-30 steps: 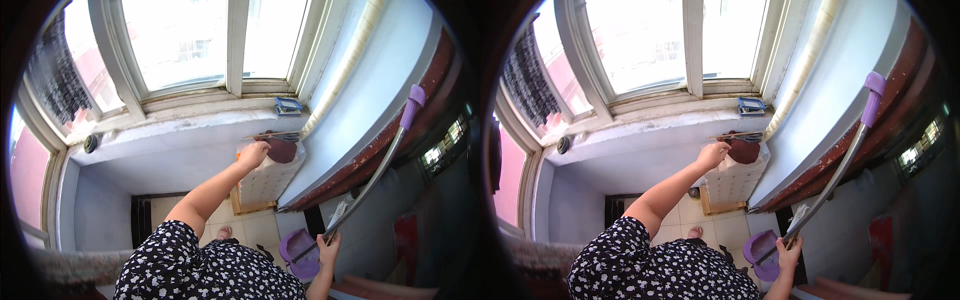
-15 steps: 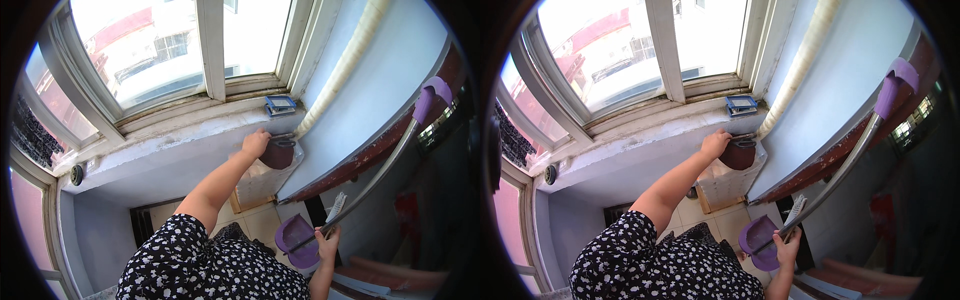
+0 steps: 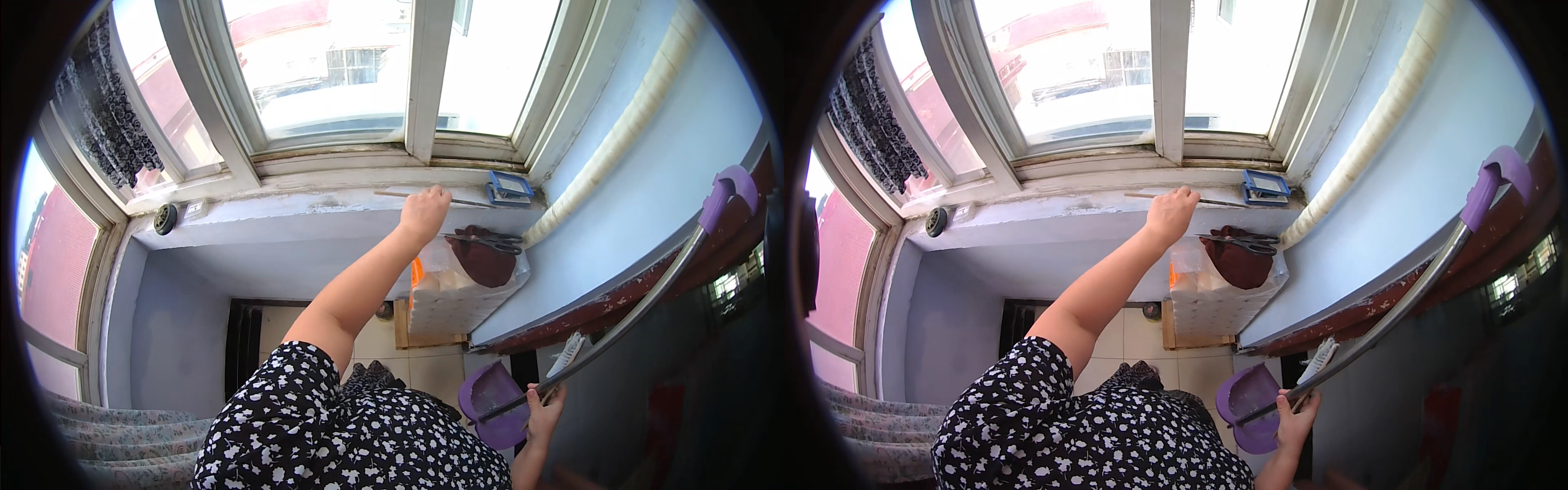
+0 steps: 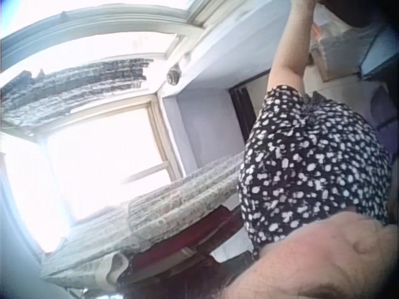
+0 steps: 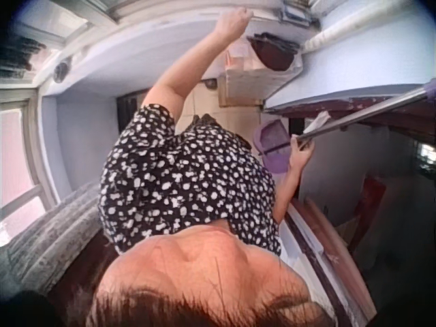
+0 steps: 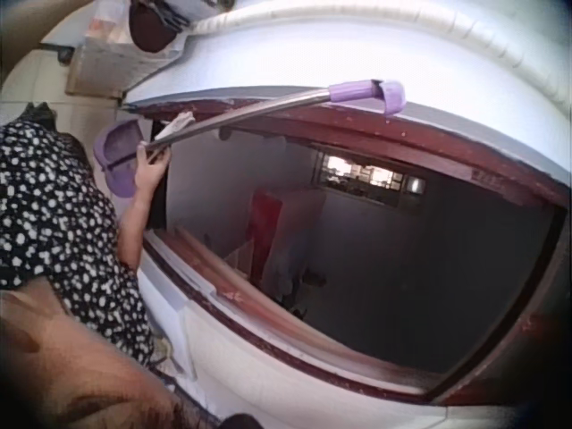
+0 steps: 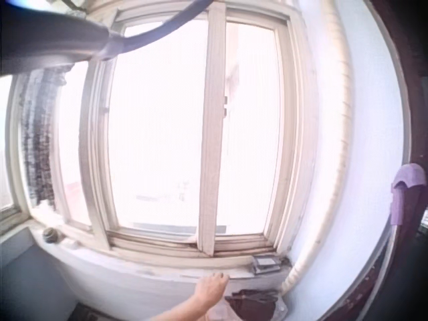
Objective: The person uses a small brush to scrub the black tiled skirting board along the wall, dislodging white debris. They then use a purple dustpan to collect the debris from the floor and the brush. The person moves along the wall, repeating the scrubbing and collecting process.
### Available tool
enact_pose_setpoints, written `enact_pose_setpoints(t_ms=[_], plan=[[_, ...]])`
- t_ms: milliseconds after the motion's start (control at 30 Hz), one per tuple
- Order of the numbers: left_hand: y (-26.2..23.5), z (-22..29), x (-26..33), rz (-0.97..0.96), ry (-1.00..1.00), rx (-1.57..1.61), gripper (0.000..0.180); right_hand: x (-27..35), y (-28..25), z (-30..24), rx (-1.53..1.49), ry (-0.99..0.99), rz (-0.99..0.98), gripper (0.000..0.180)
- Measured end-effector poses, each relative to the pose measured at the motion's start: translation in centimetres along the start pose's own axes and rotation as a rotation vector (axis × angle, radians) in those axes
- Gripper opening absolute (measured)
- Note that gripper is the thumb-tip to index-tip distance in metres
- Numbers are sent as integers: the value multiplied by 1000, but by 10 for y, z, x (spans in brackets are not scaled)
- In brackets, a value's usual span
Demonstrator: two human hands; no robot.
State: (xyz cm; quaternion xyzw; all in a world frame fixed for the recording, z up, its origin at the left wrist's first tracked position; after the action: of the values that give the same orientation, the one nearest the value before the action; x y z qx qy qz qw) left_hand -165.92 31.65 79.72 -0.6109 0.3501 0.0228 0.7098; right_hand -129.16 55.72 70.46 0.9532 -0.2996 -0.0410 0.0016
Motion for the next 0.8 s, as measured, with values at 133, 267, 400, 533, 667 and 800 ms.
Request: enact_pose_setpoints(t_ms=[133, 267, 400, 533, 667, 800], plan=[[12, -30, -7, -89, -94, -67, 13, 1, 1, -3, 16, -51, -14, 56], [19, -52, -7, -36, -105, -48, 14, 0, 5, -13, 34, -15, -4, 54], [27, -44, -5, 97, -19, 62, 15, 2, 7, -10, 37, -26, 13, 53], [41, 13, 0, -51, 206, 275, 12, 4, 10, -15, 67, -13, 31, 53], [84, 56, 7, -286, 167, 322, 20, 4, 12, -14, 82, -10, 24, 53], [110, 69, -2, -372, 133, 255, 23, 4, 11, -16, 91, -4, 45, 53]])
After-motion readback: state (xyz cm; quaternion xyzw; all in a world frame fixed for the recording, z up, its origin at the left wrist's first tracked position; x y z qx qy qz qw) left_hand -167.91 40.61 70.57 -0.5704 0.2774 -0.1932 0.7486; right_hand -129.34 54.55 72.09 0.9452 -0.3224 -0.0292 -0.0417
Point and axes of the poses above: each hand's wrist, its own x-axis away from the middle knuckle, its own y-axis out of the palm, z = x × y, the point moved 1 cm from there along -x, towards the middle knuckle, and after that the axes turned 4 degrees about -y, right-handed, at the moved point
